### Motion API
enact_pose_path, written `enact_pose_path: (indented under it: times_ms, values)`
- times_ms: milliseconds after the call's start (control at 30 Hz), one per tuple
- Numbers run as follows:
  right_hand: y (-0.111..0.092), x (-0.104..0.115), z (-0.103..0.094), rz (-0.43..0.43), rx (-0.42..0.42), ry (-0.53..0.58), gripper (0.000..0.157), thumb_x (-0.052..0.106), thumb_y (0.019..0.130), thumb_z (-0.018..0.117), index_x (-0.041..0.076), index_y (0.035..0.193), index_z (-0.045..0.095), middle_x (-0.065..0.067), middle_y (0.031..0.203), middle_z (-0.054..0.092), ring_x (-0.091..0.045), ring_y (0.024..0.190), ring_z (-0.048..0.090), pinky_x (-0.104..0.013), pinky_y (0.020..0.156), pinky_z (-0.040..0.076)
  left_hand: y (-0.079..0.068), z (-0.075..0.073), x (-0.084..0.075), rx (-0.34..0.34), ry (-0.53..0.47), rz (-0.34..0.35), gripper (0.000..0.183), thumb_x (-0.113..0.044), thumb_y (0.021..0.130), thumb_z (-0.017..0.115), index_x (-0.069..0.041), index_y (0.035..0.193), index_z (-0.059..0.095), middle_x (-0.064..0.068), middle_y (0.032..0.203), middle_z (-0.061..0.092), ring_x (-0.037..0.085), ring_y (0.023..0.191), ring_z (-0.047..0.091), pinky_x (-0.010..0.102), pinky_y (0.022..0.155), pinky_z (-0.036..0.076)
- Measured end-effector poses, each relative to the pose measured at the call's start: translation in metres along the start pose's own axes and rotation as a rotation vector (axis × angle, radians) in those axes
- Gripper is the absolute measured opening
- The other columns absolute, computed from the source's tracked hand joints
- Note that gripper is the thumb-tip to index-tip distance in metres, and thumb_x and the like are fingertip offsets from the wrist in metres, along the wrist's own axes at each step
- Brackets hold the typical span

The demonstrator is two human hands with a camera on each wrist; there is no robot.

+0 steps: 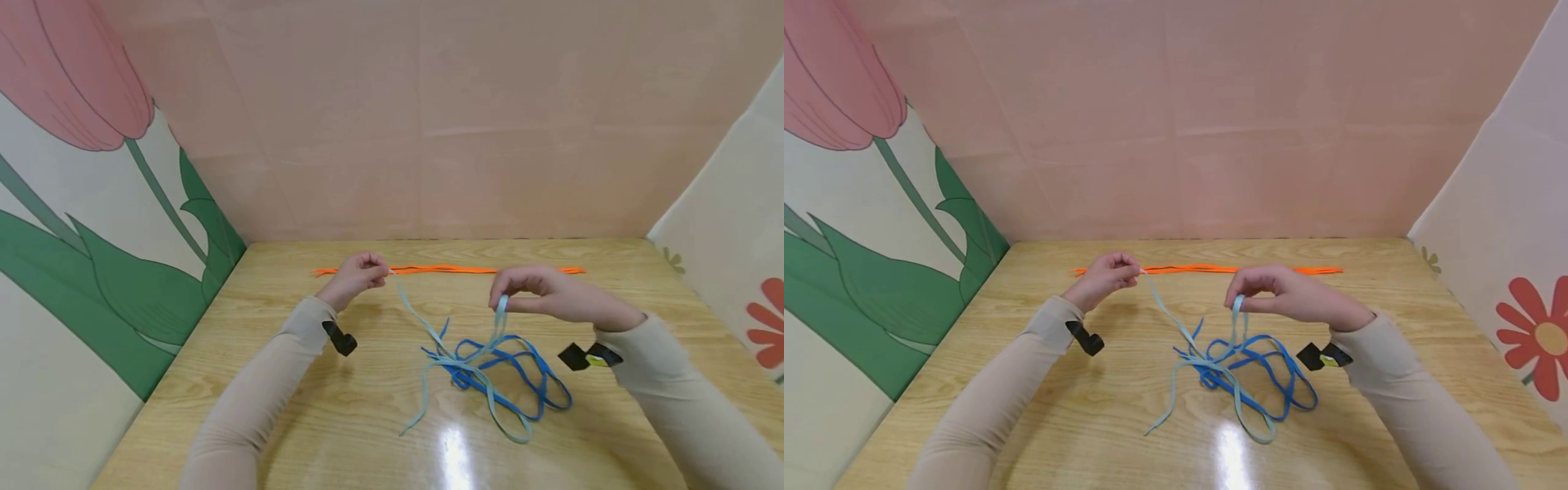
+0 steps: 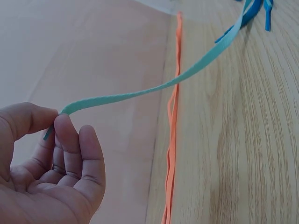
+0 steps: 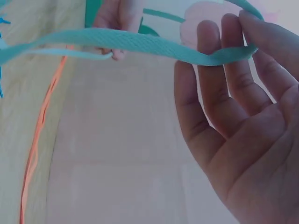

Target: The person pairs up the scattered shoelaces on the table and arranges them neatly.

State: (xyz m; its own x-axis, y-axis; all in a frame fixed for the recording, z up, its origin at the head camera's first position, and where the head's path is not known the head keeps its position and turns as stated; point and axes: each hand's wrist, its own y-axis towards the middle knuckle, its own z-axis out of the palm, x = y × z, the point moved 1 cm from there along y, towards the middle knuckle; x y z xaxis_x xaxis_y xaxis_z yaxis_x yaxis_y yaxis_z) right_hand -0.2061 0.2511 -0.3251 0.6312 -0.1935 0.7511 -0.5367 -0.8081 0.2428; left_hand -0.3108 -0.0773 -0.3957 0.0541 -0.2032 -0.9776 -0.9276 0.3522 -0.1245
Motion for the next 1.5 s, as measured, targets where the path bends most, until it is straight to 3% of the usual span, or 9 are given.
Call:
enact_pose_path:
  times_ms: [133, 300, 433, 600, 767, 1000, 1167, 1300, 1500]
  values:
    - [-0.008, 0.0, -0.004, 0.05, 0.073, -0.055, 0.024, -0.001, 0.096, 0.055, 0.019, 0.104, 0.066, 0.005, 0.099, 0.065, -0.013, 0.091, 0.062, -0.025, 0.083, 0.052, -0.001, 0.0, 0.0, 0.004, 0.002, -0.002, 0.011, -0.011, 0.097, 0.059, -0.003, 0.104, 0.057, 0.006, 0.099, 0.058, 0.015, 0.087, 0.061, 0.044, 0.098, 0.049]
    - [-0.015, -0.003, 0.0, 0.239, 0.214, -0.086, 0.012, 0.02, 0.098, 0.058, 0.026, 0.103, 0.066, 0.006, 0.1, 0.067, -0.01, 0.089, 0.064, -0.027, 0.079, 0.054, -0.001, -0.001, 0.0, 0.007, -0.005, 0.003, 0.011, -0.01, 0.097, 0.059, -0.003, 0.104, 0.056, 0.006, 0.099, 0.057, 0.016, 0.088, 0.061, 0.04, 0.095, 0.051]
    - [-0.015, -0.009, 0.012, 0.327, 0.298, -0.034, 0.007, 0.022, 0.095, 0.062, 0.025, 0.099, 0.067, 0.002, 0.095, 0.068, -0.009, 0.081, 0.063, -0.027, 0.071, 0.054, 0.0, -0.001, 0.0, 0.007, -0.004, 0.007, 0.01, -0.01, 0.097, 0.059, -0.003, 0.104, 0.056, 0.007, 0.099, 0.057, 0.015, 0.087, 0.061, 0.038, 0.093, 0.052]
    - [-0.006, -0.018, 0.04, 0.337, 0.377, 0.088, 0.006, 0.019, 0.094, 0.063, 0.015, 0.097, 0.068, -0.004, 0.088, 0.066, -0.007, 0.075, 0.061, -0.029, 0.064, 0.057, 0.001, 0.001, 0.002, 0.008, -0.027, 0.002, 0.009, -0.008, 0.096, 0.059, -0.002, 0.103, 0.056, 0.008, 0.099, 0.057, 0.015, 0.086, 0.06, 0.052, 0.103, 0.044]
    - [0.01, -0.012, 0.062, 0.282, 0.324, 0.116, 0.008, 0.021, 0.096, 0.061, 0.016, 0.099, 0.066, -0.004, 0.085, 0.065, -0.013, 0.071, 0.063, -0.031, 0.063, 0.058, 0.001, 0.001, 0.003, 0.01, -0.019, 0.001, 0.01, -0.009, 0.096, 0.059, -0.002, 0.103, 0.056, 0.01, 0.101, 0.058, 0.015, 0.086, 0.061, 0.052, 0.103, 0.044]
    - [0.037, 0.012, 0.067, 0.132, 0.09, 0.206, 0.011, 0.014, 0.097, 0.058, 0.011, 0.106, 0.065, -0.018, 0.098, 0.063, -0.015, 0.081, 0.064, -0.034, 0.071, 0.058, 0.002, 0.0, 0.001, 0.002, -0.01, -0.007, 0.011, -0.01, 0.096, 0.059, -0.003, 0.104, 0.056, 0.006, 0.099, 0.057, 0.015, 0.085, 0.06, 0.04, 0.095, 0.051]
    - [0.049, 0.023, 0.072, 0.017, -0.044, 0.234, 0.012, 0.004, 0.096, 0.058, 0.005, 0.106, 0.063, -0.015, 0.101, 0.062, -0.018, 0.084, 0.066, -0.038, 0.074, 0.058, 0.0, -0.001, 0.001, 0.005, -0.01, -0.01, 0.011, -0.01, 0.096, 0.059, -0.003, 0.104, 0.056, 0.007, 0.099, 0.057, 0.016, 0.087, 0.06, 0.043, 0.097, 0.05]
    - [0.051, 0.018, 0.079, 0.042, 0.024, 0.198, 0.02, 0.011, 0.096, 0.059, 0.01, 0.115, 0.064, -0.01, 0.119, 0.062, -0.02, 0.105, 0.063, -0.035, 0.084, 0.057, 0.0, -0.001, 0.001, 0.008, 0.007, -0.006, 0.012, -0.011, 0.097, 0.059, -0.003, 0.105, 0.056, 0.008, 0.1, 0.058, 0.016, 0.086, 0.06, 0.037, 0.092, 0.052]
    - [0.046, -0.008, 0.081, 0.231, 0.175, 0.044, 0.033, 0.024, 0.097, 0.06, 0.019, 0.129, 0.058, -0.008, 0.144, 0.048, -0.03, 0.133, 0.045, -0.027, 0.093, 0.052, 0.001, -0.001, 0.003, 0.005, -0.002, -0.008, 0.012, -0.011, 0.097, 0.059, -0.002, 0.105, 0.057, 0.012, 0.104, 0.058, 0.025, 0.094, 0.061, 0.046, 0.1, 0.048]
